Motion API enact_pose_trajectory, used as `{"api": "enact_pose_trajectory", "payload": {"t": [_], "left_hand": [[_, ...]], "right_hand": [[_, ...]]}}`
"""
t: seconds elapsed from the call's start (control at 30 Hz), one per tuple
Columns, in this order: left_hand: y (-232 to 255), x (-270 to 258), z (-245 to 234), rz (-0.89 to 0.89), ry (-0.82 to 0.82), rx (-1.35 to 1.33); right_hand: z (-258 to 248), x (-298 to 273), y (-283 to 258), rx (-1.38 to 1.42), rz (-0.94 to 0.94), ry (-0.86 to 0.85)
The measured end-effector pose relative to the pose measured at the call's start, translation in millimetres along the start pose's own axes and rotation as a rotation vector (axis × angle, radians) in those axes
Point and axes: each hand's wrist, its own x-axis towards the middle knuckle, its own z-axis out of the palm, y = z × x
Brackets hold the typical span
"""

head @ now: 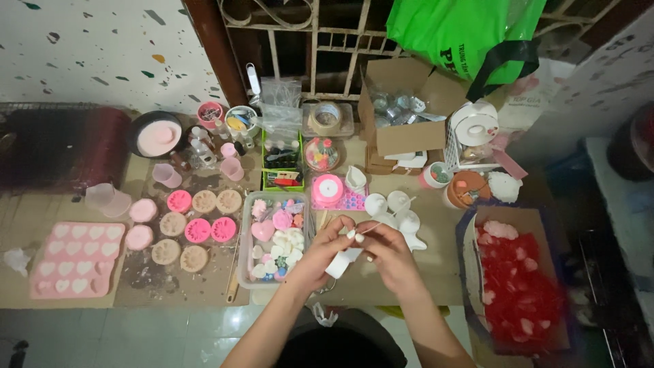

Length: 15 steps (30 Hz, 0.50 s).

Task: Prepare wicks, select molds, and assemble candle components for pouring.

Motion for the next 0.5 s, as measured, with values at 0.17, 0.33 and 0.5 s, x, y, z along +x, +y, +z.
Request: {"api": "enact_pose_trajectory", "payload": {"t": [0.17,0.33,0.5], "left_hand": [[-5,5,-3,0.048,0.086,0.052],[5,2,-14,-0.302,0.068,-0.263],[30,-1,20,-0.392,0.256,-0.111]], "right_hand": [[-14,1,-12,0.215,0.196,-0.142],[-30,-9,-10,0.077,-0.231,-0.019],[-15,-20,-24,-0.058,-0.345,-0.118]]}}
